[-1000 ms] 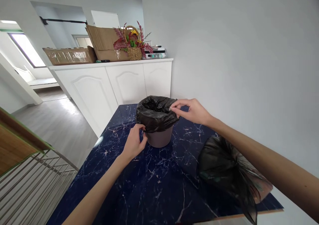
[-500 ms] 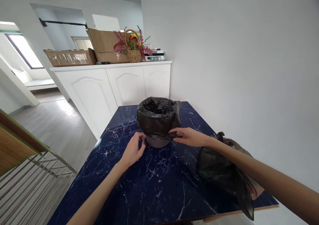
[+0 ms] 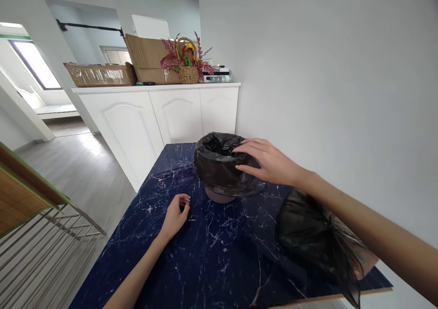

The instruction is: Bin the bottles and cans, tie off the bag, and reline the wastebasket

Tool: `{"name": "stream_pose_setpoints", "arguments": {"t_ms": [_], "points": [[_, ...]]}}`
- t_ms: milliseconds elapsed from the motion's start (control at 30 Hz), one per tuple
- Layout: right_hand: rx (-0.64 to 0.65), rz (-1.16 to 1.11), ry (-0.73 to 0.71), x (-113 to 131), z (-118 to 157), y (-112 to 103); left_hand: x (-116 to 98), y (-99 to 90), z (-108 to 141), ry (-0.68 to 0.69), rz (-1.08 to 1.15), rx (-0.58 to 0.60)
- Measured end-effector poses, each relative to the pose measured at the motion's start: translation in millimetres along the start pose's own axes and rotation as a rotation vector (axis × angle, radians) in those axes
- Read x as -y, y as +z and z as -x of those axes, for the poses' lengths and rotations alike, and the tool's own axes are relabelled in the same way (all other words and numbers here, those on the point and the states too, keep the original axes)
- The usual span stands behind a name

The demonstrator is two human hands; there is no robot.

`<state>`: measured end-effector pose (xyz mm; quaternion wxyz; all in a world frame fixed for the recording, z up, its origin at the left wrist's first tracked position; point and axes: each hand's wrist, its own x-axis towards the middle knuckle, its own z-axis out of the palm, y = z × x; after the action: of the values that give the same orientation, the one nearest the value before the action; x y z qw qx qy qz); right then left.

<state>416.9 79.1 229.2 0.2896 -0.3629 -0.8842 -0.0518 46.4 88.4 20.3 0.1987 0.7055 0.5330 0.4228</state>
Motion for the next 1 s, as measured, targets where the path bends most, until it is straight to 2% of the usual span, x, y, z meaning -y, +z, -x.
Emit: {"name": "stream_pose_setpoints", "arguments": {"t_ms": [100, 233, 333, 433, 700, 800, 900, 1000], "points": [[0.126, 0.012, -0.035, -26, -13, 22, 1, -2.8, 2, -0.018, 0.022, 0.000], [0.131, 0.060, -0.020, -39, -17, 34, -1, -5.6, 5, -0.042, 0.036, 0.001], [0.121, 0.119, 0.026, -44, -13, 32, -3, -6.7, 6, -0.050, 0.040, 0.010], [0.087, 0.278, 0.107, -58, -2, 26, -5, -7.5, 6, -0.054, 0.044, 0.017], [0.015, 0.462, 0.290, -123, 53, -2, -6, -7.8, 6, -0.065, 0.052, 0.010], [-0.056, 0.518, 0.298, -134, 73, -5, -7, -7.8, 6, -0.070, 0.043, 0.015], [-0.214, 0.505, 0.270, -132, 90, 1, -8, -8.2, 6, -0.073, 0.029, 0.024], [-0.356, 0.425, 0.386, -126, 107, 11, -9, -8.0, 6, -0.071, 0.015, 0.028]]}}
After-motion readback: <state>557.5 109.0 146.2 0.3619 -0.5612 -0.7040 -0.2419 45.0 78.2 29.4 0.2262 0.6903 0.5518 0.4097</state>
